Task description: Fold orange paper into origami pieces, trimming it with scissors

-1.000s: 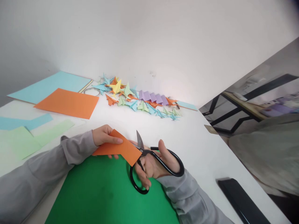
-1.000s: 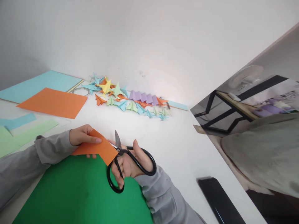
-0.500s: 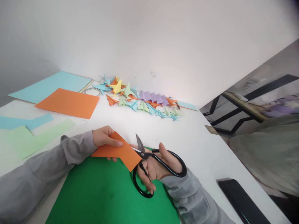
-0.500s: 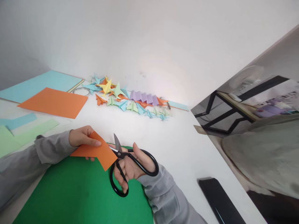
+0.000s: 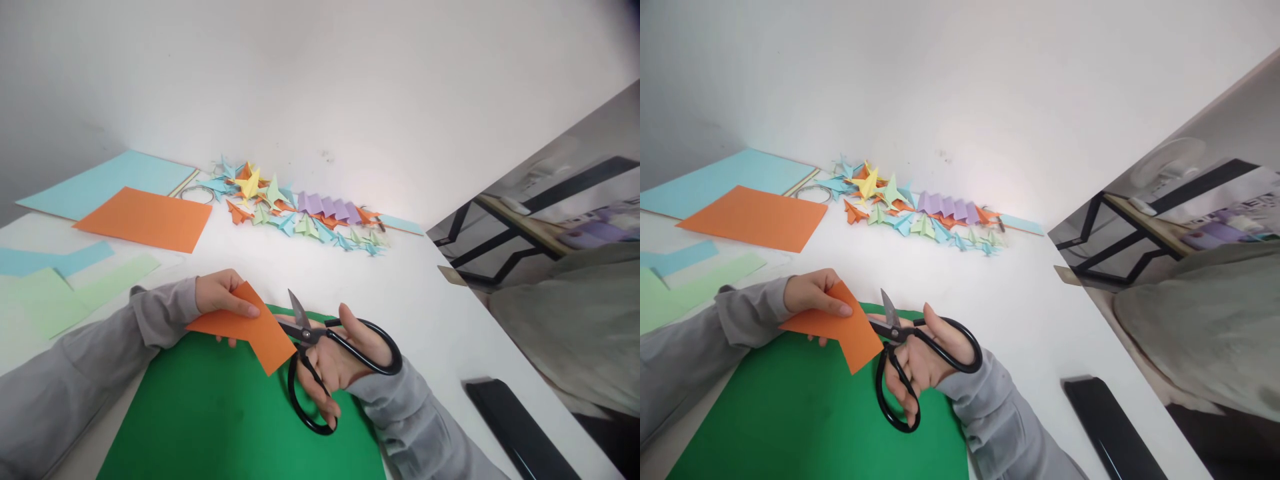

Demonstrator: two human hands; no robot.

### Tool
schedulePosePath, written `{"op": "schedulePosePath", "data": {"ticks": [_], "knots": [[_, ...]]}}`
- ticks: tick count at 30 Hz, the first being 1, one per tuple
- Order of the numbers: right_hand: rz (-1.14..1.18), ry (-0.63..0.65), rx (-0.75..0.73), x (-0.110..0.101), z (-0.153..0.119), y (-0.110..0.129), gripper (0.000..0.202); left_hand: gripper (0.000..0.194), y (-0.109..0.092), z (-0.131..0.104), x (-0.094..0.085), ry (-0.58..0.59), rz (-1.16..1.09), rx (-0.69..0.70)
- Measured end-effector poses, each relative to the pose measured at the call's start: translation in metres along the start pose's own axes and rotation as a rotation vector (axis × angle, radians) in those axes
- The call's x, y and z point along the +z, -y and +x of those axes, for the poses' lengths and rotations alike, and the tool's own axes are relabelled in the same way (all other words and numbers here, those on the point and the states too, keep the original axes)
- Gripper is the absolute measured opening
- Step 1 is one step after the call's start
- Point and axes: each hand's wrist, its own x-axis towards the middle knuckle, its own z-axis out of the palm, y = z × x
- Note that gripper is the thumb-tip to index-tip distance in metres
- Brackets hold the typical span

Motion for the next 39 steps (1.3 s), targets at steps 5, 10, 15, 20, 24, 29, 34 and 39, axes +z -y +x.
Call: {"op": "schedulePosePath", "data": {"ticks": [5, 10, 15, 20, 24, 29, 34, 39], "knots": [[0.01, 0.075, 0.022, -0.002, 0.005, -0.003, 0.087, 0.018, -0.001, 0.0, 0.006, 0.03, -0.011, -0.005], [0.023, 0.062, 0.014, -0.004, 0.006, -0.005, 0.093, 0.019, 0.001, 0.004, 0.014, 0.044, -0.058, -0.022], [0.019, 0.037, -0.008, -0.002, 0.005, -0.002, 0.091, 0.02, 0.004, 0.008, 0.018, 0.049, -0.086, -0.011], [0.015, 0.04, -0.068, -0.002, 0.005, -0.001, 0.091, 0.024, 0.005, 0.009, 0.015, 0.062, -0.124, 0.021], [0.003, 0.055, -0.078, -0.003, 0.005, -0.001, 0.089, 0.026, 0.005, 0.009, 0.013, 0.074, -0.123, 0.015], [-0.021, 0.017, -0.084, -0.001, 0.006, 0.0, 0.092, 0.029, 0.005, 0.01, 0.011, 0.076, -0.138, -0.007], [-0.057, -0.081, -0.08, 0.001, 0.007, 0.001, 0.1, 0.027, 0.007, 0.012, 0.009, 0.045, -0.166, 0.0], [-0.037, -0.056, -0.119, 0.001, 0.007, 0.002, 0.097, 0.023, 0.006, 0.012, 0.01, 0.038, -0.188, 0.007]]}}
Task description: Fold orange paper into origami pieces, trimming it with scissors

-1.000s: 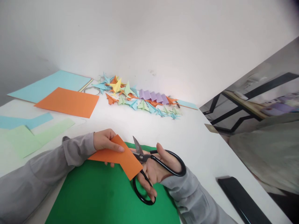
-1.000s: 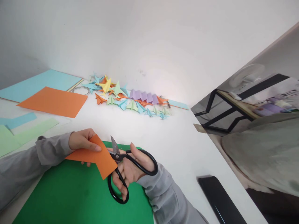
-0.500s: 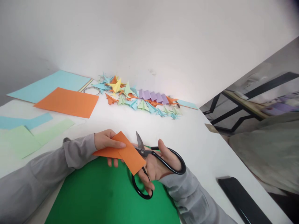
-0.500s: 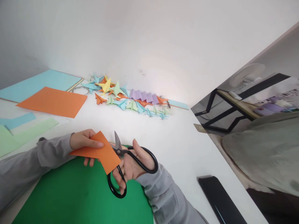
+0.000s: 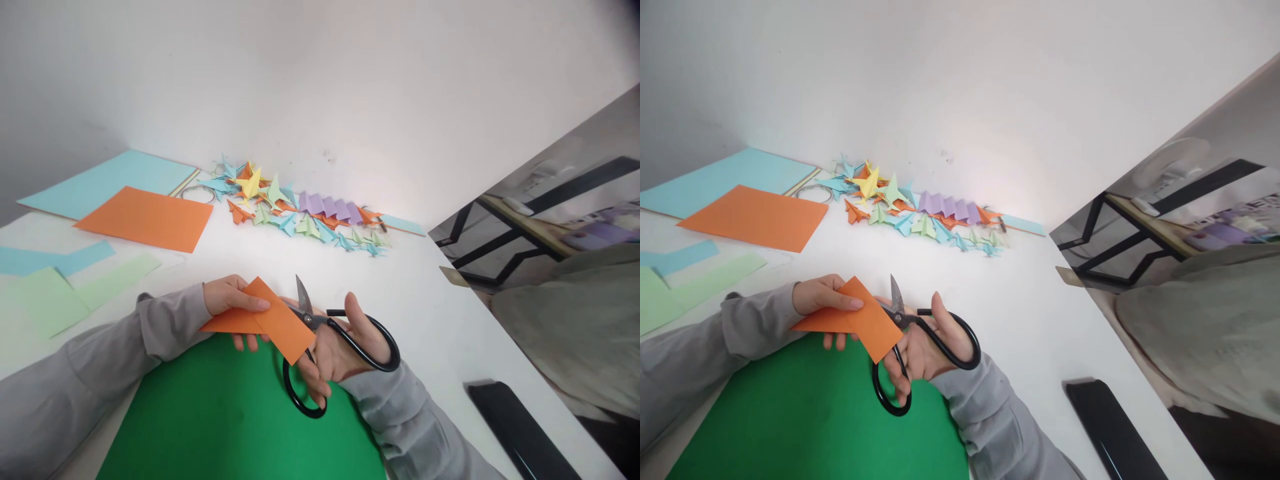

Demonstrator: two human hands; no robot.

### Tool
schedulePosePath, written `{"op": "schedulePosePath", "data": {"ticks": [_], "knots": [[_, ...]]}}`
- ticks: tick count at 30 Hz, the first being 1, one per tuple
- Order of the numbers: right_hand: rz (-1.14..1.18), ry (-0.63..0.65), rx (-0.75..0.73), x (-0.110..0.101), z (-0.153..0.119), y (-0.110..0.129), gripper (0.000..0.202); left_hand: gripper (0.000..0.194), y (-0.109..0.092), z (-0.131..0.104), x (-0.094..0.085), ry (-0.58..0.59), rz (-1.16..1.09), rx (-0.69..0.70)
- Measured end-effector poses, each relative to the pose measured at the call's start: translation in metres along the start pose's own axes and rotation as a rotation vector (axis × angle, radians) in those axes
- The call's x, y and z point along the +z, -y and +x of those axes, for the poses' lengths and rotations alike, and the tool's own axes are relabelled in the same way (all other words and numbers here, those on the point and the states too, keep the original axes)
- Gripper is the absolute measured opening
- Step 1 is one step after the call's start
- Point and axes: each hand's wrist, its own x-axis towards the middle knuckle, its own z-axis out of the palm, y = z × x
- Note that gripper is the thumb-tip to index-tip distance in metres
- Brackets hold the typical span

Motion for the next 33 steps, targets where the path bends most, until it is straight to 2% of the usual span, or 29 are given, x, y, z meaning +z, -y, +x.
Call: {"op": "schedulePosePath", "data": {"ticks": [7, 18, 24, 28, 33], "knots": [[0.028, 0.043, -0.056, 0.0015, 0.0, 0.0004, 0.091, 0.024, -0.003, -0.001, 0.0012, -0.024, 0.005, -0.015], [-0.039, -0.004, 0.052, -0.0006, -0.0011, -0.0025, 0.096, 0.03, 0.0034, 0.0019, 0.0011, 0.067, 0.001, 0.007], [-0.039, -0.056, 0.068, -0.0003, -0.0011, -0.0005, 0.101, 0.031, 0.0054, 0.0026, 0.0026, 0.017, -0.011, 0.041], [-0.037, -0.034, 0.064, -0.0003, -0.0014, 0.0014, 0.102, 0.031, 0.0056, 0.003, 0.0, -0.014, -0.028, 0.067], [-0.027, -0.01, 0.086, -0.0026, -0.0031, 0.0001, 0.1, 0.026, 0.0058, 0.0026, -0.0027, 0.036, -0.024, 0.064]]}}
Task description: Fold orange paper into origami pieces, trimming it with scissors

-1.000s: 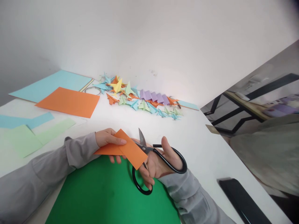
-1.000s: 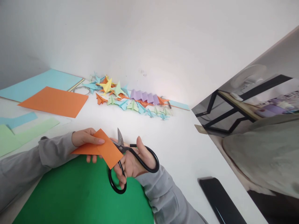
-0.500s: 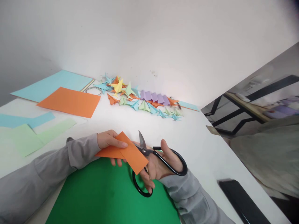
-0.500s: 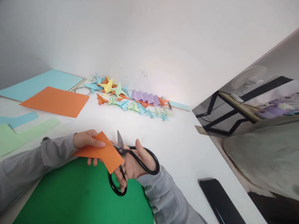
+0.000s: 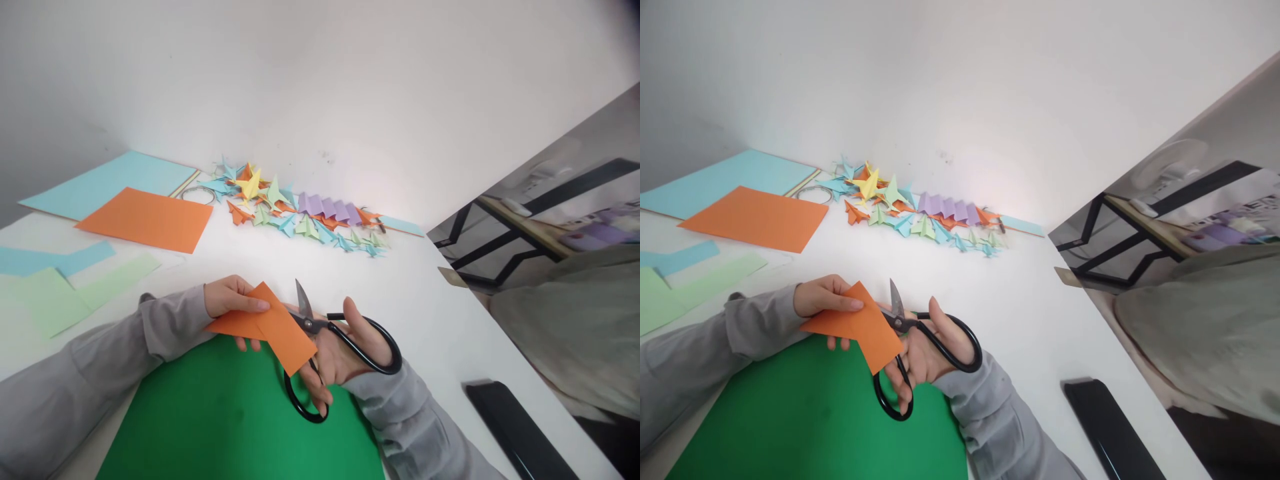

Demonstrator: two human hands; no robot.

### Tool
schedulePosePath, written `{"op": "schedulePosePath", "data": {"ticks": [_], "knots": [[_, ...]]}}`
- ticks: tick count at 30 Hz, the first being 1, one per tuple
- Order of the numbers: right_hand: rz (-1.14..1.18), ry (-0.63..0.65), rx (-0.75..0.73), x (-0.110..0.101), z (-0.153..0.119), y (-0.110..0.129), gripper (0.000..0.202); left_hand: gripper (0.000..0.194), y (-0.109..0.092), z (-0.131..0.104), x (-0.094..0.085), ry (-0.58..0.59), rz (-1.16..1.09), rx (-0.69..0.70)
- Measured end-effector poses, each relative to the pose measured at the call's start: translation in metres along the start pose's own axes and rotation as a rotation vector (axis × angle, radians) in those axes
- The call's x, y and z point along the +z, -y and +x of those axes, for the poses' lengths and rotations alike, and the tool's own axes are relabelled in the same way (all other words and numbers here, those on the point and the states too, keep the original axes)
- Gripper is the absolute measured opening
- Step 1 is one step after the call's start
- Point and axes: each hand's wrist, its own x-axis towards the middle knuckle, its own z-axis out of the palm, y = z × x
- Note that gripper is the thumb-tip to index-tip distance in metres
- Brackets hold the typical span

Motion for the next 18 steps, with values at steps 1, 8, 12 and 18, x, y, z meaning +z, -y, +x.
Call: {"op": "schedulePosePath", "data": {"ticks": [1, 8, 12, 18], "knots": [[-0.003, -0.006, 0.016, -0.0005, -0.0003, -0.0007, 0.1, 0.026, 0.0001, -0.0001, 0.0001, 0.008, 0.001, -0.004], [-0.036, -0.099, 0.04, -0.0003, -0.0013, -0.0038, 0.098, 0.026, 0.0028, 0.0008, 0.0017, 0.029, 0.012, 0.003], [-0.018, -0.073, -0.025, 0.0016, 0.0005, -0.0033, 0.097, 0.027, 0.0023, 0.0013, 0.0012, 0.011, -0.004, -0.008], [-0.022, -0.016, -0.086, 0.006, 0.0038, 0.0014, 0.1, 0.026, -0.0008, 0.0006, 0.0009, -0.036, -0.012, -0.035]]}}
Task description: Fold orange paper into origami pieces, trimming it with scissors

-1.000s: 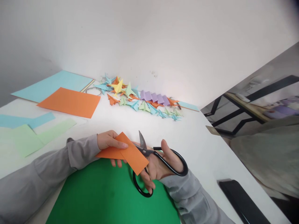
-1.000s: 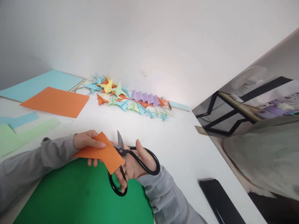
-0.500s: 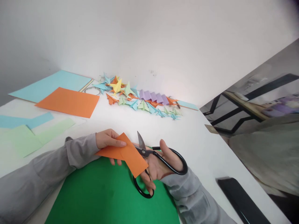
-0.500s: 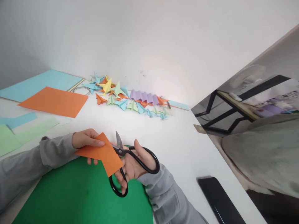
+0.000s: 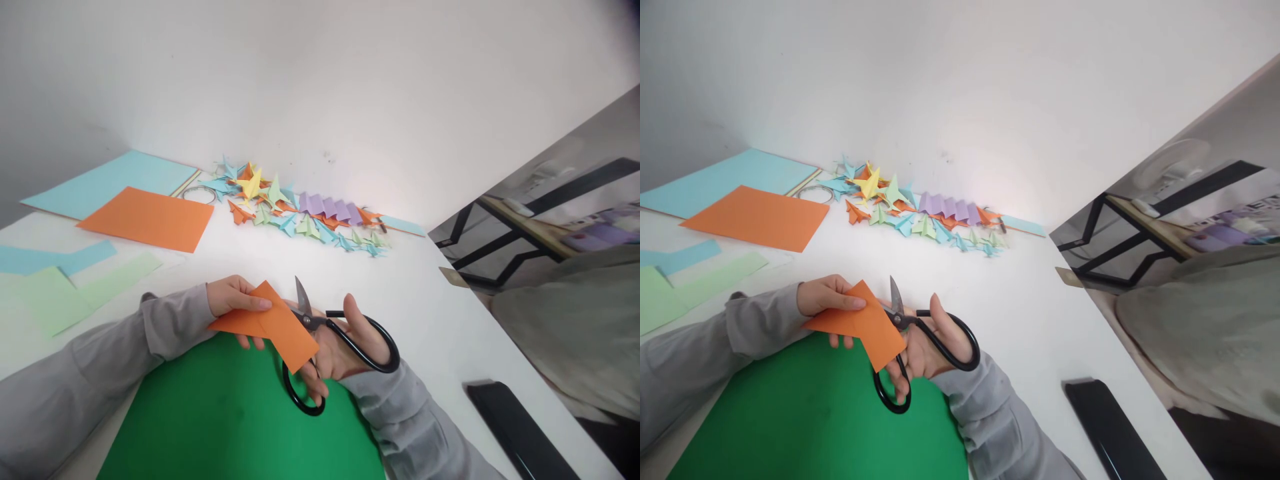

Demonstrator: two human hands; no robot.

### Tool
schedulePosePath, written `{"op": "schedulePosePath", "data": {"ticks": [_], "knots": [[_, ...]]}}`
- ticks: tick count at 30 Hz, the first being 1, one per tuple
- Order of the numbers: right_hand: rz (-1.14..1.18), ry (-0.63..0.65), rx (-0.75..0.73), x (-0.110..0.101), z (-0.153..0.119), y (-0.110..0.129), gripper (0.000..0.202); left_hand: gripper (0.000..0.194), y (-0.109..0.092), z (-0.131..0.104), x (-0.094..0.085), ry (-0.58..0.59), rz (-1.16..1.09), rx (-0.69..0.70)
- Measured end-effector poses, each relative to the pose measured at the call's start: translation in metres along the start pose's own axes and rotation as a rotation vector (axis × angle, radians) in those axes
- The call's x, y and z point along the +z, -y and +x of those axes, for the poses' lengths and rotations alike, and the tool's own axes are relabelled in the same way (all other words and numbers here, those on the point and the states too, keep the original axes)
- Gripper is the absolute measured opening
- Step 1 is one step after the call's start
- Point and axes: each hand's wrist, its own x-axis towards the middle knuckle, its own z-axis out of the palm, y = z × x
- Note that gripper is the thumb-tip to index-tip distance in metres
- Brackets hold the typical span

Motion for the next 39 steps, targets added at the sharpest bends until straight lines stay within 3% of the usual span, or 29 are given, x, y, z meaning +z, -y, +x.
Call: {"op": "schedulePosePath", "data": {"ticks": [17, 24, 31, 39], "knots": [[0.069, 0.015, -0.023, -0.003, -0.003, 0.0, 0.093, 0.024, 0.0, 0.0, -0.001, -0.014, -0.012, -0.025], [0.083, -0.045, 0.039, -0.002, -0.001, -0.004, 0.096, 0.023, 0.002, 0.0, 0.006, 0.039, 0.012, -0.053], [0.089, -0.102, -0.008, 0.0, 0.002, -0.003, 0.098, 0.024, 0.005, 0.003, 0.009, 0.024, -0.042, -0.039], [0.044, -0.014, -0.028, 0.002, 0.001, 0.0, 0.098, 0.023, 0.003, 0.003, 0.01, -0.015, -0.057, -0.037]]}}
